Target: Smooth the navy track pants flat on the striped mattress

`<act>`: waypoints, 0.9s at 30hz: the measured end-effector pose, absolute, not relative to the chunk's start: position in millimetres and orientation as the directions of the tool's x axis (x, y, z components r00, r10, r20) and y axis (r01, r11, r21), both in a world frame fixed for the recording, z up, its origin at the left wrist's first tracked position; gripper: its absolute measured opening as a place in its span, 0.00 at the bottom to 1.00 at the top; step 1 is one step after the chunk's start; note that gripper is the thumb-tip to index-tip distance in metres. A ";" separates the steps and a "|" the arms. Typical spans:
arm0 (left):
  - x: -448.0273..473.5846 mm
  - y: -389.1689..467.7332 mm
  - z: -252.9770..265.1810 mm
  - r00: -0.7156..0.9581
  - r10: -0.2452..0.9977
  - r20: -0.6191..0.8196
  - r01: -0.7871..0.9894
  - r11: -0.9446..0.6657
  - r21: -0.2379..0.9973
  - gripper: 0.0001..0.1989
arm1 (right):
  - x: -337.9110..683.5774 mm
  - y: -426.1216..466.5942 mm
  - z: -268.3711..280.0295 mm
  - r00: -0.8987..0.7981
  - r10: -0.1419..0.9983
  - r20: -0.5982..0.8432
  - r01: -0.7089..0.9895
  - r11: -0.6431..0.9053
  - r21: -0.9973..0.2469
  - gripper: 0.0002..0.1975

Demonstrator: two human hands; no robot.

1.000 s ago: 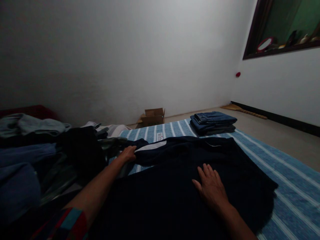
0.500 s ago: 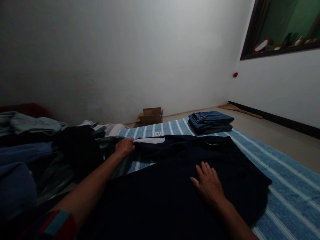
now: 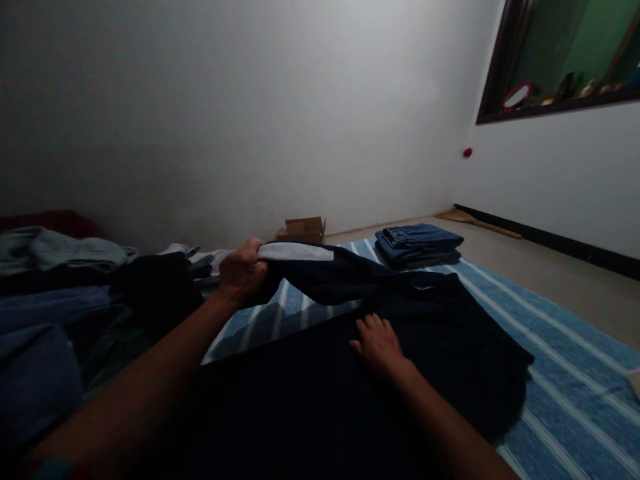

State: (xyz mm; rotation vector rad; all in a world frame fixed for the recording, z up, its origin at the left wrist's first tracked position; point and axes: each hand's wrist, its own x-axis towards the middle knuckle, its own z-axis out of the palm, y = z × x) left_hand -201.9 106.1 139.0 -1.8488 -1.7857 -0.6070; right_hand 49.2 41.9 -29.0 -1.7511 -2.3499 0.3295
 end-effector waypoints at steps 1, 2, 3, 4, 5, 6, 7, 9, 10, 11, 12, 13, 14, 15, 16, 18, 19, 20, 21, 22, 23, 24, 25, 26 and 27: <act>-203.8 98.7 138.6 0.082 0.749 0.658 0.997 -0.071 -0.044 0.13 | 49.3 42.9 -32.3 -0.279 0.960 0.026 0.916 0.275 -0.292 0.24; -206.4 90.1 137.5 0.131 0.714 0.688 0.990 -0.137 -0.045 0.12 | 49.9 43.3 -35.0 -0.277 0.960 0.037 0.913 0.275 -0.302 0.25; -209.6 80.2 135.5 0.184 0.669 0.720 0.976 -0.213 -0.051 0.12 | 50.8 43.2 -37.2 -0.276 0.960 0.052 0.907 0.277 -0.317 0.25; -213.4 69.3 132.7 0.239 0.616 0.750 0.954 -0.293 -0.063 0.11 | 51.8 42.9 -38.9 -0.275 0.959 0.068 0.899 0.282 -0.336 0.26; -217.9 57.8 128.9 0.290 0.569 0.770 0.927 -0.366 -0.079 0.11 | 52.7 42.7 -40.0 -0.275 0.958 0.085 0.889 0.287 -0.357 0.27; -222.9 46.1 124.1 0.332 0.528 0.782 0.903 -0.418 -0.102 0.10 | 53.6 42.8 -40.7 -0.273 0.957 0.100 0.880 0.290 -0.376 0.27; -228.4 34.5 118.3 0.377 0.510 0.773 0.878 -0.462 -0.124 0.10 | 54.5 43.1 -40.9 -0.270 0.956 0.112 0.872 0.292 -0.393 0.27; -239.9 13.7 104.3 0.462 0.511 0.725 0.835 -0.526 -0.161 0.11 | 56.2 44.3 -40.3 -0.267 0.957 0.117 0.866 0.291 -0.407 0.27; -245.5 4.9 96.5 0.491 0.526 0.695 0.822 -0.545 -0.168 0.12 | 57.2 44.6 -39.5 -0.268 0.956 0.115 0.863 0.292 -0.412 0.26; -250.8 -2.7 88.8 0.500 0.557 0.663 0.820 -0.550 -0.156 0.13 | 58.4 44.7 -38.3 -0.272 0.956 0.111 0.860 0.294 -0.417 0.25; -255.6 -9.0 81.5 0.496 0.597 0.630 0.825 -0.551 -0.128 0.13 | 59.9 44.2 -36.7 -0.280 0.954 0.106 0.857 0.298 -0.420 0.24; -259.9 -14.1 75.0 0.481 0.644 0.595 0.836 -0.542 -0.089 0.13 | 62.0 43.2 -34.8 -0.289 0.952 0.100 0.854 0.304 -0.423 0.22; -263.5 -18.2 69.6 0.460 0.692 0.557 0.848 -0.527 -0.047 0.12 | 64.6 41.6 -32.6 -0.297 0.950 0.094 0.851 0.308 -0.425 0.20; -266.5 -21.2 65.3 0.436 0.736 0.518 0.861 -0.509 -0.003 0.11 | 68.0 39.7 -30.0 -0.304 0.949 0.086 0.849 0.311 -0.427 0.19; -268.9 -23.4 62.3 0.414 0.773 0.480 0.871 -0.490 0.037 0.10 | 72.1 37.6 -27.0 -0.309 0.948 0.076 0.850 0.311 -0.426 0.17; -272.0 -25.5 59.2 0.379 0.827 0.415 0.882 -0.459 0.107 0.10 | 82.8 34.5 -20.0 -0.306 0.951 0.041 0.859 0.294 -0.419 0.14; -272.7 -25.7 58.7 0.367 0.848 0.382 0.885 -0.445 0.138 0.11 | 88.9 34.2 -15.9 -0.295 0.955 0.020 0.869 0.277 -0.411 0.13; -273.0 -25.5 58.6 0.357 0.865 0.352 0.886 -0.433 0.165 0.12 | 95.4 35.3 -11.5 -0.277 0.961 0.002 0.880 0.254 -0.400 0.13; -272.8 -24.8 58.9 0.346 0.882 0.320 0.890 -0.417 0.187 0.13 | 101.8 38.0 -6.8 -0.248 0.969 -0.008 0.894 0.226 -0.386 0.13; -272.2 -24.0 59.5 0.332 0.898 0.288 0.895 -0.396 0.204 0.14 | 107.9 42.5 -2.0 -0.209 0.978 -0.007 0.909 0.192 -0.370 0.13; -271.3 -22.9 60.3 0.315 0.914 0.255 0.903 -0.371 0.217 0.15 | 113.5 48.7 2.7 -0.161 0.987 0.002 0.924 0.151 -0.352 0.14; -270.2 -21.6 61.5 0.299 0.929 0.219 0.910 -0.346 0.226 0.15 | 118.6 56.6 7.0 -0.105 0.994 0.018 0.937 0.105 -0.335 0.15; -269.0 -20.0 63.1 0.284 0.941 0.185 0.918 -0.323 0.230 0.16 | 123.0 65.7 10.7 -0.049 0.998 0.033 0.946 0.057 -0.320 0.17; -267.7 -18.2 65.0 0.276 0.949 0.150 0.924 -0.305 0.231 0.15 | 126.7 75.7 13.6 0.002 0.999 0.043 0.951 0.012 -0.308 0.20; -266.5 -16.1 67.4 0.275 0.955 0.112 0.928 -0.294 0.230 0.14 | 129.9 86.1 15.6 0.040 0.998 0.047 0.954 -0.024 -0.300 0.24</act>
